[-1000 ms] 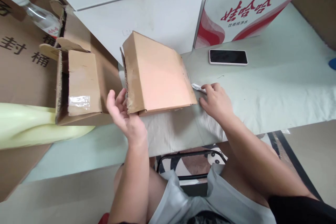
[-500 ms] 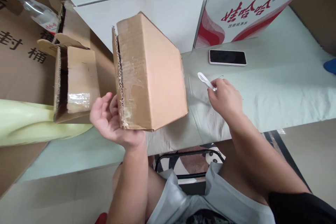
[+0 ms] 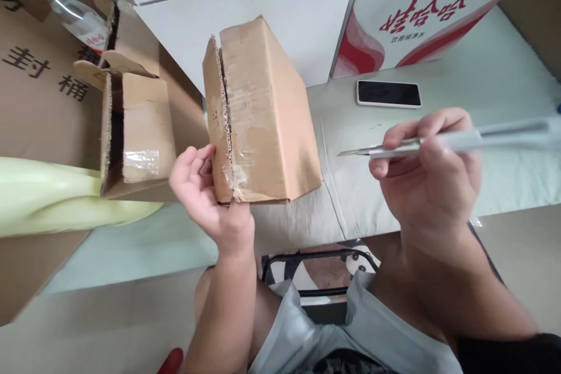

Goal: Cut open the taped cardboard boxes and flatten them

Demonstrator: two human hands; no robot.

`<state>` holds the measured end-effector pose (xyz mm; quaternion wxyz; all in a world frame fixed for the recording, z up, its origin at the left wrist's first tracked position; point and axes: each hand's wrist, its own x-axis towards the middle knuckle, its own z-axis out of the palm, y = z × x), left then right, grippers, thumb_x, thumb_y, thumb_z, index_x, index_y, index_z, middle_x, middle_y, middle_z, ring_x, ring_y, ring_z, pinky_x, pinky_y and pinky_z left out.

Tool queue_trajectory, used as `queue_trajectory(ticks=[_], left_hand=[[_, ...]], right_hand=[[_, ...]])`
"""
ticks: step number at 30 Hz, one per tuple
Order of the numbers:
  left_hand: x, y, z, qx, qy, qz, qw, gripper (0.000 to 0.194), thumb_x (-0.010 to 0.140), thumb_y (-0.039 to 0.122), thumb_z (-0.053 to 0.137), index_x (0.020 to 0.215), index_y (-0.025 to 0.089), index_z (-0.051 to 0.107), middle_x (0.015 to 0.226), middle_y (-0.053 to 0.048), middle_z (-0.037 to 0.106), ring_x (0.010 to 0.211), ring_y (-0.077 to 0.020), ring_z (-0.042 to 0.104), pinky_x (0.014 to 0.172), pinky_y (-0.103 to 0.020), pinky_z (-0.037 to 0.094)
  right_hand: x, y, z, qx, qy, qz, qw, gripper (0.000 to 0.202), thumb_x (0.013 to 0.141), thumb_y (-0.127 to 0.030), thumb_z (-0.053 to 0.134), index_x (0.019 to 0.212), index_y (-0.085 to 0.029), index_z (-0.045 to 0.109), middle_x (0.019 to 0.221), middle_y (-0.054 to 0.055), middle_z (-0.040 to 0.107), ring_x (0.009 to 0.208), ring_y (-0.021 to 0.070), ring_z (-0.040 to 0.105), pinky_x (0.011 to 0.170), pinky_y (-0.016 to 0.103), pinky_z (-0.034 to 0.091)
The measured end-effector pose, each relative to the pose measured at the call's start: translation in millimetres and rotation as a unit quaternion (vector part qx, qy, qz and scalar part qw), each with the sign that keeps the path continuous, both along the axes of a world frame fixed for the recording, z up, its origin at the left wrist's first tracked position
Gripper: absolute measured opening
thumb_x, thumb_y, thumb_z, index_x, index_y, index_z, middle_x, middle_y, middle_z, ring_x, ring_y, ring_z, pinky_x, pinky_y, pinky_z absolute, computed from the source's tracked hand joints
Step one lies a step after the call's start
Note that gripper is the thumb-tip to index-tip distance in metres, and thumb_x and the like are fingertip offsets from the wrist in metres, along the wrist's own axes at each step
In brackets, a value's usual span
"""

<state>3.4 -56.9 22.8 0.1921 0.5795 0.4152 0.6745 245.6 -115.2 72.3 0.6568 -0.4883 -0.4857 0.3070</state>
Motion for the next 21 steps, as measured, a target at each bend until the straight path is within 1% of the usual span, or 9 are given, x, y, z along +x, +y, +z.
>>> queue_trajectory(ticks=[3, 5, 7, 9, 11, 14, 16, 19, 21], left_hand=[[4, -3, 3.5, 0.005, 0.020, 0.003, 1.000, 0.058, 0.085, 0.050, 0.074, 0.136, 0.028, 0.056, 0.131, -0.010, 0.065, 0.128, -0.0300, 0.066, 0.116, -0.052, 0.052], [6, -5, 5.0, 0.008, 0.041, 0.009, 0.999, 0.058, 0.086, 0.056, 0.072, 0.133, 0.026, 0.057, 0.130, -0.011, 0.066, 0.126, -0.0303, 0.067, 0.113, -0.052, 0.054], [6, -6, 6.7, 0.016, 0.066, 0.016, 0.998, 0.055, 0.087, 0.060, 0.070, 0.128, 0.025, 0.060, 0.128, -0.011, 0.067, 0.125, -0.0308, 0.068, 0.110, -0.051, 0.055], [5, -8, 8.7, 0.019, 0.092, 0.024, 0.995, 0.050, 0.088, 0.062, 0.069, 0.120, 0.024, 0.062, 0.127, -0.011, 0.067, 0.125, -0.0311, 0.067, 0.110, -0.050, 0.055], [4, -10, 10.6, 0.010, 0.111, 0.033, 0.993, 0.048, 0.089, 0.063, 0.067, 0.115, 0.023, 0.064, 0.126, -0.011, 0.067, 0.126, -0.0315, 0.066, 0.110, -0.051, 0.055], [3, -10, 11.6, 0.001, 0.122, 0.039, 0.992, 0.049, 0.090, 0.066, 0.066, 0.114, 0.023, 0.064, 0.125, -0.012, 0.066, 0.126, -0.0322, 0.066, 0.108, -0.051, 0.055], [2, -9, 10.7, 0.012, 0.116, 0.034, 0.993, 0.049, 0.090, 0.065, 0.067, 0.114, 0.023, 0.065, 0.125, -0.012, 0.066, 0.125, -0.0318, 0.066, 0.107, -0.050, 0.055], [2, -8, 8.9, 0.032, 0.104, 0.027, 0.994, 0.048, 0.090, 0.065, 0.067, 0.114, 0.024, 0.065, 0.125, -0.012, 0.066, 0.123, -0.0307, 0.066, 0.106, -0.049, 0.055], [1, -8, 8.5, 0.026, 0.112, 0.029, 0.993, 0.050, 0.090, 0.067, 0.066, 0.114, 0.024, 0.065, 0.125, -0.012, 0.066, 0.124, -0.0313, 0.066, 0.107, -0.049, 0.055]], right_hand=[[-11, -7, 9.2, 0.016, 0.001, 0.073, 0.997, 0.039, 0.097, -0.053, 0.068, 0.078, -0.026, 0.046, 0.081, -0.002, 0.057, 0.048, 0.0108, 0.051, 0.042, 0.031, 0.047], [-21, -11, 14.6, 0.023, -0.002, 0.095, 0.995, 0.037, 0.099, -0.051, 0.066, 0.078, -0.026, 0.050, 0.083, -0.002, 0.055, 0.050, 0.0114, 0.055, 0.045, 0.032, 0.048], [-31, -16, 18.5, 0.035, -0.019, 0.106, 0.994, 0.029, 0.101, -0.047, 0.063, 0.082, -0.026, 0.054, 0.080, -0.002, 0.053, 0.055, 0.0140, 0.059, 0.051, 0.034, 0.051], [-38, -20, 20.6, 0.039, -0.049, 0.108, 0.992, 0.022, 0.102, -0.040, 0.062, 0.084, -0.027, 0.057, 0.076, -0.002, 0.053, 0.062, 0.0169, 0.062, 0.057, 0.037, 0.053], [-43, -23, 21.5, 0.042, -0.065, 0.098, 0.992, 0.019, 0.101, -0.035, 0.062, 0.084, -0.027, 0.057, 0.074, -0.001, 0.055, 0.064, 0.0186, 0.062, 0.060, 0.038, 0.052], [-46, -25, 22.3, 0.063, -0.057, 0.078, 0.993, 0.015, 0.099, -0.033, 0.063, 0.086, -0.028, 0.059, 0.075, 0.000, 0.057, 0.062, 0.0190, 0.058, 0.055, 0.039, 0.050], [-47, -26, 23.5, 0.064, -0.063, 0.070, 0.994, 0.013, 0.098, -0.031, 0.062, 0.086, -0.028, 0.059, 0.074, 0.000, 0.057, 0.061, 0.0188, 0.056, 0.054, 0.039, 0.048], [-49, -27, 26.2, 0.064, -0.070, 0.073, 0.993, 0.010, 0.094, -0.023, 0.062, 0.086, -0.027, 0.058, 0.075, 0.000, 0.059, 0.062, 0.0186, 0.058, 0.054, 0.039, 0.048], [-49, -29, 28.6, 0.071, -0.074, 0.071, 0.992, 0.011, 0.091, -0.018, 0.062, 0.086, -0.027, 0.058, 0.075, 0.000, 0.059, 0.063, 0.0184, 0.058, 0.054, 0.039, 0.048]])
